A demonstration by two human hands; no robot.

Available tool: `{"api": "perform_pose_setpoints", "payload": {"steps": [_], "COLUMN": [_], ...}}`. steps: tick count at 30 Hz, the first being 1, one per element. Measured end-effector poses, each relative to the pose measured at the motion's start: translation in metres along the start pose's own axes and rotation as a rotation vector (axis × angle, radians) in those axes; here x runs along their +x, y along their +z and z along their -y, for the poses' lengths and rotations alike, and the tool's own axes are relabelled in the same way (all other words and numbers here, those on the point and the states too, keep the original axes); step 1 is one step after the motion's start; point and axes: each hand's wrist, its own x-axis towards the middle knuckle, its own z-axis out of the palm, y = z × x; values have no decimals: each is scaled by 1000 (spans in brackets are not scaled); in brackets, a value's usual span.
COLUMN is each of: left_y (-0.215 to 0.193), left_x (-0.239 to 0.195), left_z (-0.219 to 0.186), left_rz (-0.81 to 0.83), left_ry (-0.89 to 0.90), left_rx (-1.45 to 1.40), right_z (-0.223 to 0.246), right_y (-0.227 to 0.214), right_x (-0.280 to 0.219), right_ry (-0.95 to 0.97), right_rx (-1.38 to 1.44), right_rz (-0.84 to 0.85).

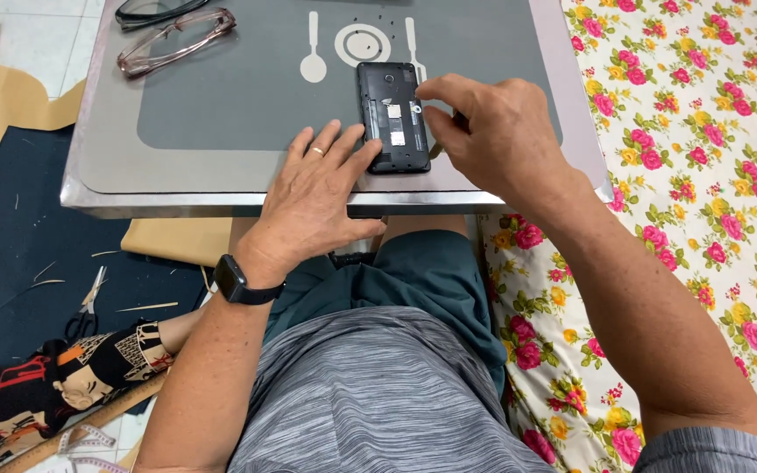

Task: The person uses a screwdriver to remove screws from the back of a disassembled smartphone placed on a gray mat. They then use their fingers to pick up and place small screws on the mat and the phone casing.

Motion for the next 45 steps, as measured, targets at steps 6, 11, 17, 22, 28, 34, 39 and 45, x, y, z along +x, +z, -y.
{"api": "perform_pose_setpoints", "payload": {"steps": [6,11,17,22,28,34,39,45], "left_y": [-1,5,7,8,1,6,8,-10], "left_x": [1,3,3,2,-1,1,0,6], "left_z": [0,2,5,4,0,2,2,3], "left_rz": [10,-9,-11,-23,-84,-47,-43,27], "left_ry": [-13,-58,-58,-50,-2,-48,-38,-12], "left_rx": [-21,-49,-44,-26,7,-60,-80,-38], "right_z": [23,8,19,8,18,6,18,4], "right_y": [-22,-6,-21,-10,-20,-2,-20,-13], "right_x": [11,4,8,5,5,-2,3,3], "right_ry": [18,38,69,30,17,123,155,143], "right_rx": [9,-67,4,-31,55,19,129,99], "right_rz": [171,77,189,76,148,13,58,143]}}
